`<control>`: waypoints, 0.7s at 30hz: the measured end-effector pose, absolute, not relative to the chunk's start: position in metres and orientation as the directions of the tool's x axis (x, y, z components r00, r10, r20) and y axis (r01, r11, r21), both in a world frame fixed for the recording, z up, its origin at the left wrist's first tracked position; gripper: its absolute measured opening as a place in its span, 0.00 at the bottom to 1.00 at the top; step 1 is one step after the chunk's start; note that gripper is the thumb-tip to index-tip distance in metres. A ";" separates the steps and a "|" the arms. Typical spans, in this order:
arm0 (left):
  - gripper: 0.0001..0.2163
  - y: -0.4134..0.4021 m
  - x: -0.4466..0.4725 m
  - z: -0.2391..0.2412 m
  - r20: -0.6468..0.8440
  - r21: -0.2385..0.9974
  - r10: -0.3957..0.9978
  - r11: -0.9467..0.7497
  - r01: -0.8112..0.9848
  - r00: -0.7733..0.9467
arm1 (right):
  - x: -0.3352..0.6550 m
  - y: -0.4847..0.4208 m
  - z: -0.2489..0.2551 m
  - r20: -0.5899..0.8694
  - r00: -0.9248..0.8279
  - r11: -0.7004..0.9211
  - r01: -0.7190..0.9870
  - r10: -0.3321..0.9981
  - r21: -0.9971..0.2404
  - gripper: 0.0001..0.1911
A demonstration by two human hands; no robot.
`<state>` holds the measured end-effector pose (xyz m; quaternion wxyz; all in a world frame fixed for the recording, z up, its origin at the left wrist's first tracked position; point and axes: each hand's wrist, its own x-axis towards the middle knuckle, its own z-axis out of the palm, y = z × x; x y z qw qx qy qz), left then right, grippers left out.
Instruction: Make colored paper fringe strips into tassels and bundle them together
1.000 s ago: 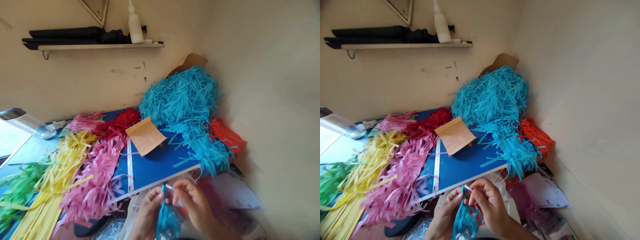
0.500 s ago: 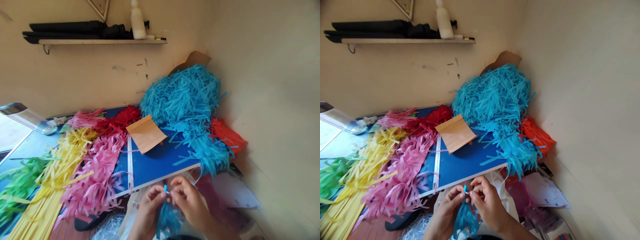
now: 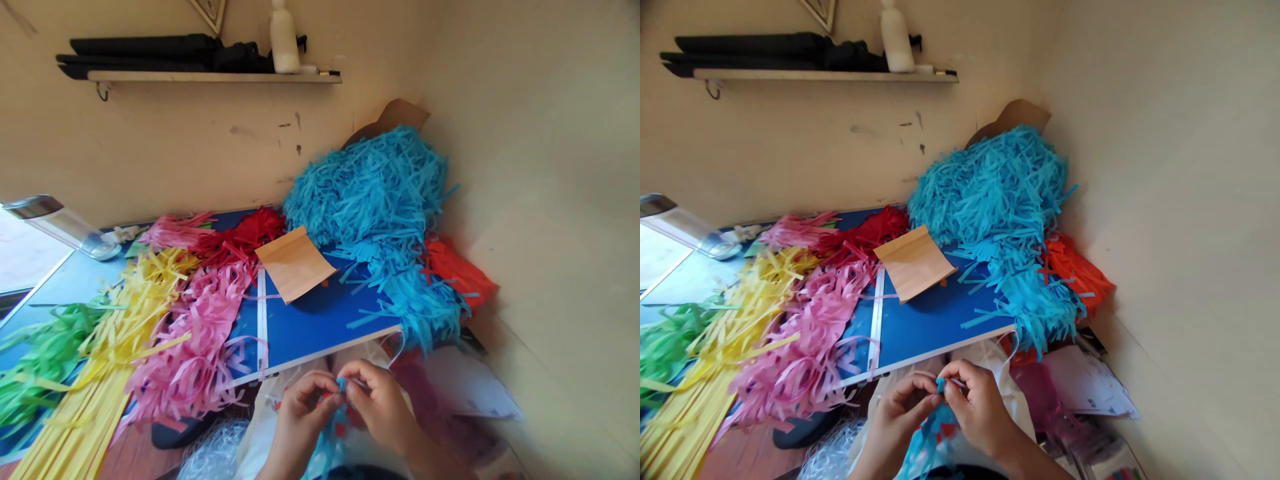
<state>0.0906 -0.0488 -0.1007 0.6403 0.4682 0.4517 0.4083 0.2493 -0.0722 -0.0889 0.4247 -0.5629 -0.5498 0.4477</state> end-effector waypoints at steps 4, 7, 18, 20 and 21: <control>0.08 -0.047 0.090 -0.094 -0.010 0.997 0.964 -0.011 0.078 0.265 | 0.249 -0.073 -0.089 -0.112 0.030 -0.114 0.113 0.993 -0.987 0.12; 0.05 -0.048 0.090 -0.093 0.066 0.975 0.967 -0.115 0.190 0.247 | 0.248 -0.072 -0.091 -0.189 -0.021 -0.189 -0.014 0.982 -0.982 0.14; 0.10 -0.052 0.092 -0.095 -0.180 0.983 0.968 0.171 0.063 0.173 | 0.249 -0.074 -0.099 -0.191 -0.057 -0.195 -0.069 0.980 -0.978 0.17; 0.10 -0.051 0.092 -0.096 -0.161 0.984 0.970 0.143 0.108 0.184 | 0.249 -0.075 -0.100 -0.196 -0.064 -0.200 -0.067 0.979 -0.977 0.16; 0.10 -0.051 0.091 -0.095 -0.145 0.981 0.970 0.114 0.160 0.194 | 0.249 -0.076 -0.101 -0.199 -0.067 -0.204 -0.068 0.978 -0.977 0.15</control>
